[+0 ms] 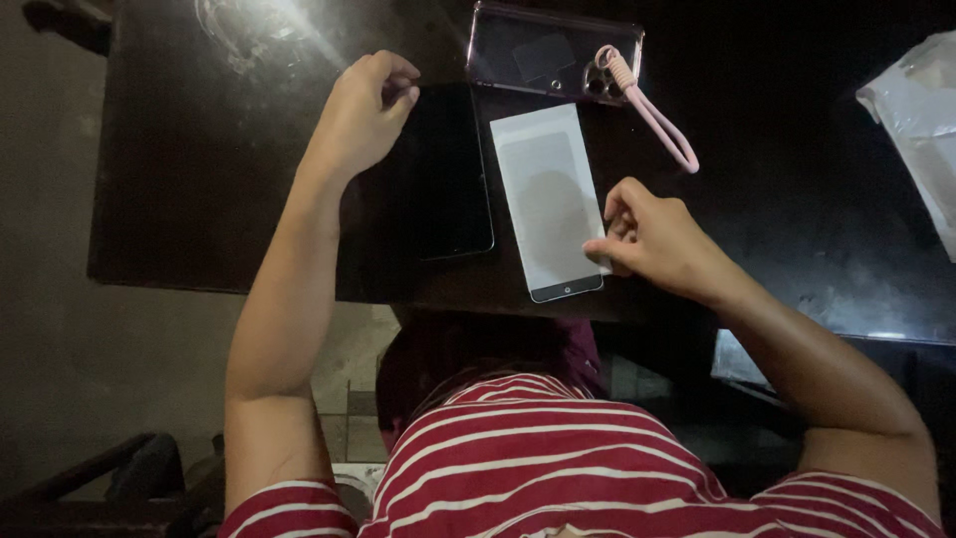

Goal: The person opens a padded envelope on a table, removes a smartphone, and inspects it by turning it over and pressing the power button. The person then retrieves a screen protector from a separate package and places it on the table next to the phone.

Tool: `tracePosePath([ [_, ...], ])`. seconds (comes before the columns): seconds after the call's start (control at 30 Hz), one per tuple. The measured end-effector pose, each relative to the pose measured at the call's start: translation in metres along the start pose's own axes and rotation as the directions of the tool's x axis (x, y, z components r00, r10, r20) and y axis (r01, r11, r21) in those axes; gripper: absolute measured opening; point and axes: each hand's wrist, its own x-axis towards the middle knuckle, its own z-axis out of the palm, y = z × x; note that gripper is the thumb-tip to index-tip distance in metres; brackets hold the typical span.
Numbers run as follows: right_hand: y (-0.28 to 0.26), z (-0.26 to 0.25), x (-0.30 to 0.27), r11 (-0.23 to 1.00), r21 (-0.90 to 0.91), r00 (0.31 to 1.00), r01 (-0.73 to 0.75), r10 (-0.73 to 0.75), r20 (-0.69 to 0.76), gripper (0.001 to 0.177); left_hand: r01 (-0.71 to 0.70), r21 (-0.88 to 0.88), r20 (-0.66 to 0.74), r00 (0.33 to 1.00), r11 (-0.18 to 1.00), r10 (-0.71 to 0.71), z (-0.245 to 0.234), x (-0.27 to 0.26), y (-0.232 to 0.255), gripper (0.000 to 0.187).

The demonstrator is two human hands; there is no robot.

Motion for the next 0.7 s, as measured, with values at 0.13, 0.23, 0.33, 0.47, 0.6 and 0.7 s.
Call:
tracePosePath([
  [0.13,0.003,-0.003,0.005,0.979,-0.204,0.999,-0.029,0.024,-0.029,0.04,0.011,-0.055,-0.003,1.0,0.998,-0.012,0.002,0.004,-0.003,0.023],
  [0.23,0.006,-0.013,0.016,0.956,-0.288,0.991,0.061,-0.092,-0.094,0.049,0.056,-0.051,0.016,0.998,0.997,-0.056,0.002,0.006,-0.002,0.025],
  [0.33,0.011,-0.018,0.032,0.888,-0.356,0.888,0.293,-0.39,-0.243,0.049,0.059,-0.091,0.026,0.998,0.994,-0.057,0.001,0.002,0.002,0.026],
  [0.47,0.021,-0.025,0.049,0.838,-0.464,0.847,0.286,-0.448,-0.287,0.057,0.102,-0.037,0.086,0.991,0.994,-0.098,0.0,-0.004,0.014,0.027],
  [0.6,0.025,-0.028,0.056,0.905,-0.364,0.891,0.218,-0.337,-0.304,0.063,0.113,0.002,0.144,0.983,0.994,-0.112,-0.005,-0.012,0.025,0.031],
  [0.7,0.026,-0.021,0.052,0.895,-0.368,0.879,0.253,-0.372,-0.299,0.059,0.111,-0.013,0.162,0.981,0.994,-0.107,-0.007,-0.015,0.03,0.03],
])
